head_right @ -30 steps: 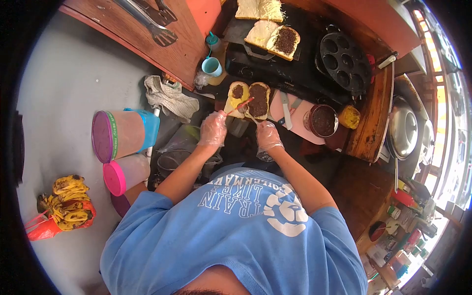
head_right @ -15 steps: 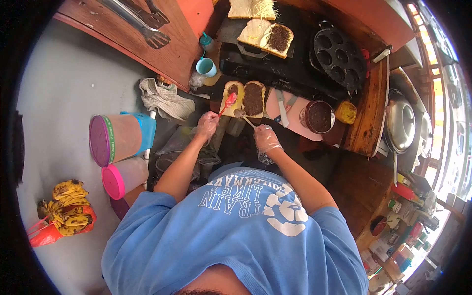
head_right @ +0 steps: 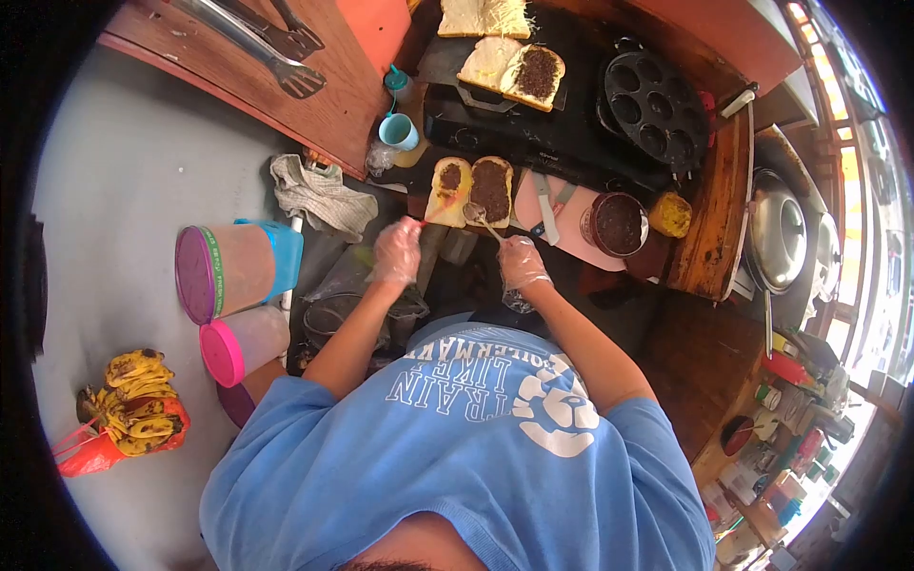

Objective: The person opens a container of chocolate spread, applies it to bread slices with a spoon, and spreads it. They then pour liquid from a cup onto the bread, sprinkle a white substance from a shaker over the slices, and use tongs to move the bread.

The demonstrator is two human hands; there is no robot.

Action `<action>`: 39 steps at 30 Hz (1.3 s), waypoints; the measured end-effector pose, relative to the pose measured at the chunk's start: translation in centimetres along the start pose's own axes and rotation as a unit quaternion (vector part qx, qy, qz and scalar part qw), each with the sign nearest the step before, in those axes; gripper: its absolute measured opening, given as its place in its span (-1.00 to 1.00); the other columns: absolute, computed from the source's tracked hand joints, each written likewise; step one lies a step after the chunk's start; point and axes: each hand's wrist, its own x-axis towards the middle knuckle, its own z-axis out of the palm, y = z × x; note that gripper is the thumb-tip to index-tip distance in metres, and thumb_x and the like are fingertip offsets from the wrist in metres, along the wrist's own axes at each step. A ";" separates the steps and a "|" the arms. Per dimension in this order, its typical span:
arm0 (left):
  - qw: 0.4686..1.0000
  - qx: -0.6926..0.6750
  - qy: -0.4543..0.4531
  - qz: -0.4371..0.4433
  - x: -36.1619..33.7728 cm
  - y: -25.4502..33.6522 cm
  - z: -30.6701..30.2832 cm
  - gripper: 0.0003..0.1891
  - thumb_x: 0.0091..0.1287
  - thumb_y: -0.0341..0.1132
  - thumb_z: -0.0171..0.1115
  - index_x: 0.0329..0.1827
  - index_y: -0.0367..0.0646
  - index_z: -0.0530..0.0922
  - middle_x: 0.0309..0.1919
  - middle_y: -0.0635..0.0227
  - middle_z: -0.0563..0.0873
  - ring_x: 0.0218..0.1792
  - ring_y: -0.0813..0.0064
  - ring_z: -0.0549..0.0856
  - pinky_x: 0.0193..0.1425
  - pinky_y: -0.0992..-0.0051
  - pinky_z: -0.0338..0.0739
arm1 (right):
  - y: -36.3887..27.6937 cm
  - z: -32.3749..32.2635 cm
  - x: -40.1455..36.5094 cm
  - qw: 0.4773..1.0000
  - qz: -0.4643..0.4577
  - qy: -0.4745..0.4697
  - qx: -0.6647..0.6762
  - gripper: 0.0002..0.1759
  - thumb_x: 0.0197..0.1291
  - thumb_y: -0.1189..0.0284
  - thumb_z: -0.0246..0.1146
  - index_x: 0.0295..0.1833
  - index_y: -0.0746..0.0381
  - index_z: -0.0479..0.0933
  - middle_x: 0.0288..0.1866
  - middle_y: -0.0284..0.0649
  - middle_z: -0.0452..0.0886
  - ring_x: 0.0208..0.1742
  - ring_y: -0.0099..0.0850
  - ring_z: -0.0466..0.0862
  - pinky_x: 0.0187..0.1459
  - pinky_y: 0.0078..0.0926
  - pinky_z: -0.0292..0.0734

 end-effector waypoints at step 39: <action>0.999 0.043 0.017 -0.012 -1.6 4.6 -1.3 -0.92 0.39 -0.40 0.13 -0.20 -0.14 0.59 -0.36 0.10 0.66 -0.27 -0.01 0.70 -0.21 0.06 0.59 | -0.7 -0.2 1.5 0.995 -0.025 0.079 -0.047 -0.70 0.46 0.31 0.06 -0.09 0.31 0.58 -0.17 0.18 0.68 -0.05 0.16 0.68 0.00 0.01 0.56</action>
